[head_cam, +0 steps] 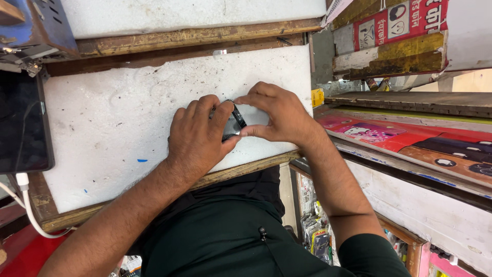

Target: The person applies a screen protector to a smartphone by smoothing the surface with a small blue tool and fingers. They repeatedly press and rub the screen to remove bubbles and ensure adhesion, occasionally lifting the protector to adjust alignment.

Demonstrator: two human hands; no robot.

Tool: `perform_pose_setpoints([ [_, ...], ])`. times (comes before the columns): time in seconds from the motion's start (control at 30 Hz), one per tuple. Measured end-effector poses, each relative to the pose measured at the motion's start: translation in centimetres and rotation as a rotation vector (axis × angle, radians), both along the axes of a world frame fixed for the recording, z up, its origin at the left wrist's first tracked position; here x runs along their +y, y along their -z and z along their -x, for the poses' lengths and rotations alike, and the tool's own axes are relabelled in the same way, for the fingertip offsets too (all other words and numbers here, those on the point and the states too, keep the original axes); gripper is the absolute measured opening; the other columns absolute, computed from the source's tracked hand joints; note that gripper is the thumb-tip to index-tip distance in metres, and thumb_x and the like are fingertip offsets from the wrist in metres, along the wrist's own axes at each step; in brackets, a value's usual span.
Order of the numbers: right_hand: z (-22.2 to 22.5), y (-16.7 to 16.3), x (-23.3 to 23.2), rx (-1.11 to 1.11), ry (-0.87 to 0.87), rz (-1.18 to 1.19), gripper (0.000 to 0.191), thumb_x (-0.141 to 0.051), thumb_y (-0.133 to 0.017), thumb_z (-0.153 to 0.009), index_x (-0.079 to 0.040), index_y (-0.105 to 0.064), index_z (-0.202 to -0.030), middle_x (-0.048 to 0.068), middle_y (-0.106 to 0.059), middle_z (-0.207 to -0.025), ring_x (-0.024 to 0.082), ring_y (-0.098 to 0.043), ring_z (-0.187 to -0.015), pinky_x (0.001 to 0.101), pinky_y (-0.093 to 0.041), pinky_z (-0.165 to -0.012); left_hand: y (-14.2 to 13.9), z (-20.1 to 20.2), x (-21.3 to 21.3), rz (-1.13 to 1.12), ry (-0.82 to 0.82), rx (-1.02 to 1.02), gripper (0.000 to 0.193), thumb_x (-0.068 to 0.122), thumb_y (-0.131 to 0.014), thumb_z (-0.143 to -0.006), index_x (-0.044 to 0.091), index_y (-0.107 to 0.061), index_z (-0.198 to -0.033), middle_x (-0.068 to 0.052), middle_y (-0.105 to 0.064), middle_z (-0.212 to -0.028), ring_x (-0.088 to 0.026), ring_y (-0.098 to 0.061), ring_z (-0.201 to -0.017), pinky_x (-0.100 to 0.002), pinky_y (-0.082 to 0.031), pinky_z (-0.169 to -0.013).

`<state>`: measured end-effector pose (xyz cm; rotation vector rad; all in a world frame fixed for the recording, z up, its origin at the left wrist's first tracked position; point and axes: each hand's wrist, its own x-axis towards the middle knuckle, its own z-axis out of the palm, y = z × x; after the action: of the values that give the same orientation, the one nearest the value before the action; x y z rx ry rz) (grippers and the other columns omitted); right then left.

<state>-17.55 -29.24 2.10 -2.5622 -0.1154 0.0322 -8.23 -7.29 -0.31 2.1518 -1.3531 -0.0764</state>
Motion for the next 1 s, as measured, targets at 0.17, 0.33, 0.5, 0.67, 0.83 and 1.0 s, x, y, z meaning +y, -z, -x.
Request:
perform_pose_setpoints([
  [0.17,0.9,0.4,0.3,-0.024,0.031,0.045,0.063,-0.052,-0.088,-0.072,-0.016,-0.075,-0.122,0.006,-0.068,-0.102,0.023,-0.067,-0.097,0.0368,-0.059,-0.082,0.0,0.0,0.0,0.000,0.002,0.017,0.081,0.044,-0.096,-0.070,0.013,-0.050,-0.130,-0.013,-0.053,-0.116,-0.027,-0.062,-0.100,-0.047,-0.051,-0.077],
  [0.33,1.9,1.3,1.3,-0.056,0.126,-0.055,0.051,-0.041,-0.091,-0.071,-0.015,-0.076,-0.113,0.003,-0.067,-0.096,0.018,-0.066,-0.093,0.0321,-0.059,-0.079,-0.1,-0.1,-0.1,-0.010,0.003,0.026,0.080,0.043,-0.096,-0.069,0.013,-0.052,-0.129,-0.012,-0.054,-0.115,-0.027,-0.062,-0.100,-0.047,-0.051,-0.078],
  [0.5,2.5,1.4,2.1,0.017,0.235,-0.089,0.042,-0.037,-0.092,-0.072,-0.015,-0.077,-0.106,0.000,-0.067,-0.091,0.015,-0.065,-0.084,0.0284,-0.058,-0.069,-0.4,-0.3,-0.2,-0.025,0.026,0.044,0.080,0.045,-0.096,-0.068,0.012,-0.053,-0.128,-0.013,-0.054,-0.115,-0.027,-0.062,-0.100,-0.047,-0.051,-0.077],
  [0.67,2.7,1.3,2.7,-0.019,0.284,-0.066,0.039,-0.038,-0.091,-0.072,-0.013,-0.077,-0.098,0.000,-0.066,-0.086,0.015,-0.064,-0.080,0.0283,-0.057,-0.065,-0.5,-1.4,-0.3,-0.096,0.102,0.084,0.084,0.047,-0.095,-0.062,0.012,-0.056,-0.127,-0.014,-0.056,-0.114,-0.028,-0.063,-0.098,-0.047,-0.051,-0.074],
  [0.83,3.1,1.1,3.3,-0.065,0.310,0.027,0.036,-0.038,-0.092,-0.073,-0.010,-0.076,-0.089,0.001,-0.064,-0.080,0.016,-0.063,-0.073,0.0299,-0.054,-0.061,-0.5,-4.4,0.7,-0.057,0.232,0.104,0.049,0.030,-0.082,-0.089,0.007,-0.063,-0.128,-0.010,-0.066,-0.112,-0.024,-0.063,-0.100,-0.040,-0.053,-0.081],
  [1.0,3.5,1.5,4.8,-0.151,0.401,0.036,0.030,-0.033,-0.093,-0.076,-0.010,-0.075,-0.083,0.001,-0.064,-0.075,0.015,-0.061,-0.068,0.0300,-0.051,-0.058,-1.5,-5.6,2.2,-0.085,0.251,-0.106,0.032,0.017,-0.076,-0.088,0.005,-0.072,-0.117,-0.006,-0.069,-0.101,-0.022,-0.062,-0.098,-0.039,-0.051,-0.082],
])
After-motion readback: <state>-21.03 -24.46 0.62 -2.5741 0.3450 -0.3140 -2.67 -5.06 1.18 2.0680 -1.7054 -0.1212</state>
